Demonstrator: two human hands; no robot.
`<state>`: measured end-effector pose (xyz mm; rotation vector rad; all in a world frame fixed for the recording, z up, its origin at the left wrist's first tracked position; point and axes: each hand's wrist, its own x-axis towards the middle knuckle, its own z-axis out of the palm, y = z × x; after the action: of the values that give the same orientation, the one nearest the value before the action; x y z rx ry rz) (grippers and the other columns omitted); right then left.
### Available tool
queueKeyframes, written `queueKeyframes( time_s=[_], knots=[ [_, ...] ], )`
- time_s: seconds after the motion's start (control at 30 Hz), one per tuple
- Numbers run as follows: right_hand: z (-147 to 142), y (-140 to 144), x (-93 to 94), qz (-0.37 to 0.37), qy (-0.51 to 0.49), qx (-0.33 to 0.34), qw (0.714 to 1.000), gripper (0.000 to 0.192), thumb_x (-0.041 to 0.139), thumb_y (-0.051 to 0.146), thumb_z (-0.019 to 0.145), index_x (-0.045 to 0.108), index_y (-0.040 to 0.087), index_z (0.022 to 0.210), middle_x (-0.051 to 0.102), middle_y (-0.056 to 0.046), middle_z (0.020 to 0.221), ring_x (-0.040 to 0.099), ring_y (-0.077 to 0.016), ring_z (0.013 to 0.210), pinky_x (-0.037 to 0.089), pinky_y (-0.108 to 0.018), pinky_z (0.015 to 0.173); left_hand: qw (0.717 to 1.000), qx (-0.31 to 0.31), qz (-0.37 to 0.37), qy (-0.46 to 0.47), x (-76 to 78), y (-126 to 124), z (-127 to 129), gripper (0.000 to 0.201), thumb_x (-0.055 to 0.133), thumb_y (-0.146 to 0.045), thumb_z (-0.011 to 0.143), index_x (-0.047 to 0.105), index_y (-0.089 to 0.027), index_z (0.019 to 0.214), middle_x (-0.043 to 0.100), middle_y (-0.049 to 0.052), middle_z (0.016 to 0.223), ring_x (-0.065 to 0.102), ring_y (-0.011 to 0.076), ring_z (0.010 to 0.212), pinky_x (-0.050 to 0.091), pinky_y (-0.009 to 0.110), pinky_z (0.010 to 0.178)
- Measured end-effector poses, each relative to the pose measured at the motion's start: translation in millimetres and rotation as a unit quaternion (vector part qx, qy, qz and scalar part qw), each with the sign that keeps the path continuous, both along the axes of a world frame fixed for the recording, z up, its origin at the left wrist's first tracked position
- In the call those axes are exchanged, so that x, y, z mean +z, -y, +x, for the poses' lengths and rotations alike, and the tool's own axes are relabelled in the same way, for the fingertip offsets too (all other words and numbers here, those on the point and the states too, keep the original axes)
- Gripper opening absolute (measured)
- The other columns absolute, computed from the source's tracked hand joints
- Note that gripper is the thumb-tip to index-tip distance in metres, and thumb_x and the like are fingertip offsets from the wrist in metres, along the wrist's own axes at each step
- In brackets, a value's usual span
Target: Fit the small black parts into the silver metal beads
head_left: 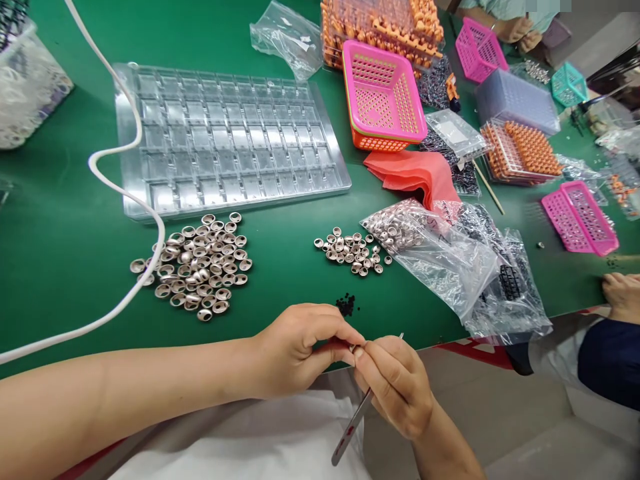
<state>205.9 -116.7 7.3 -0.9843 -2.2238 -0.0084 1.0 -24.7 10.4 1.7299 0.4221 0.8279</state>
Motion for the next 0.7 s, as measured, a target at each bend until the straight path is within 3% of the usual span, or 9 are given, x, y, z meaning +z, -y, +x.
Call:
queueKeyframes(
  time_s=[0.23,0.37,0.53,0.63,0.7],
  knots=[
    [-2.6,-1.0,-8.8,-0.002,-0.032,-0.02,0.999,0.024,0.062,0.002,0.089,0.069,0.008,0.111,0.071,-0.011,0.098,0.069,-0.0203,0.087,0.061,-0.033,0.065,0.999,-0.003,-0.048,-0.016,-1.0,-2.8,0.0,0.01,0.068,-0.009,0.09,0.074,-0.012,0.097,0.074,0.005,0.077,0.069,0.0122,0.069,0.055,0.017,0.067],
    [-7.8,-5.3,-8.0,0.0,-0.082,-0.047,0.996,0.033,0.064,0.001,0.087,0.064,0.009,0.119,0.072,-0.01,0.094,0.069,-0.018,0.082,0.06,-0.031,0.062,0.982,-0.008,-0.185,-0.033,2.2,-5.6,2.0,0.009,0.071,-0.013,0.086,0.077,-0.013,0.093,0.076,0.004,0.08,0.071,0.0121,0.07,0.056,0.017,0.067],
    [-11.6,-3.3,-3.7,-0.018,-0.167,-0.109,0.98,0.048,0.067,-0.003,0.084,0.058,0.014,0.128,0.071,-0.005,0.091,0.068,-0.0149,0.075,0.059,-0.029,0.059,0.931,-0.034,-0.363,-0.023,5.8,-6.9,3.1,0.011,0.074,-0.018,0.081,0.076,-0.014,0.09,0.077,0.003,0.083,0.073,0.0153,0.075,0.061,0.022,0.072],
    [-9.8,1.2,-8.0,-0.024,-0.202,-0.146,0.968,0.045,0.067,-0.001,0.084,0.06,0.015,0.125,0.07,-0.007,0.094,0.067,-0.0169,0.077,0.058,-0.031,0.058,0.929,-0.025,-0.367,-0.025,4.7,-6.0,2.8,0.013,0.073,-0.019,0.08,0.076,-0.014,0.092,0.077,0.004,0.084,0.073,0.0158,0.077,0.062,0.024,0.074],
    [-8.9,3.2,-13.3,-0.024,-0.221,-0.177,0.959,0.041,0.067,0.001,0.085,0.063,0.017,0.122,0.07,-0.008,0.096,0.067,-0.0181,0.079,0.059,-0.033,0.059,0.944,-0.02,-0.327,-0.046,4.2,-6.9,2.8,0.017,0.072,-0.022,0.081,0.075,-0.014,0.096,0.077,0.005,0.087,0.073,0.0158,0.078,0.061,0.025,0.075]
  ],
)
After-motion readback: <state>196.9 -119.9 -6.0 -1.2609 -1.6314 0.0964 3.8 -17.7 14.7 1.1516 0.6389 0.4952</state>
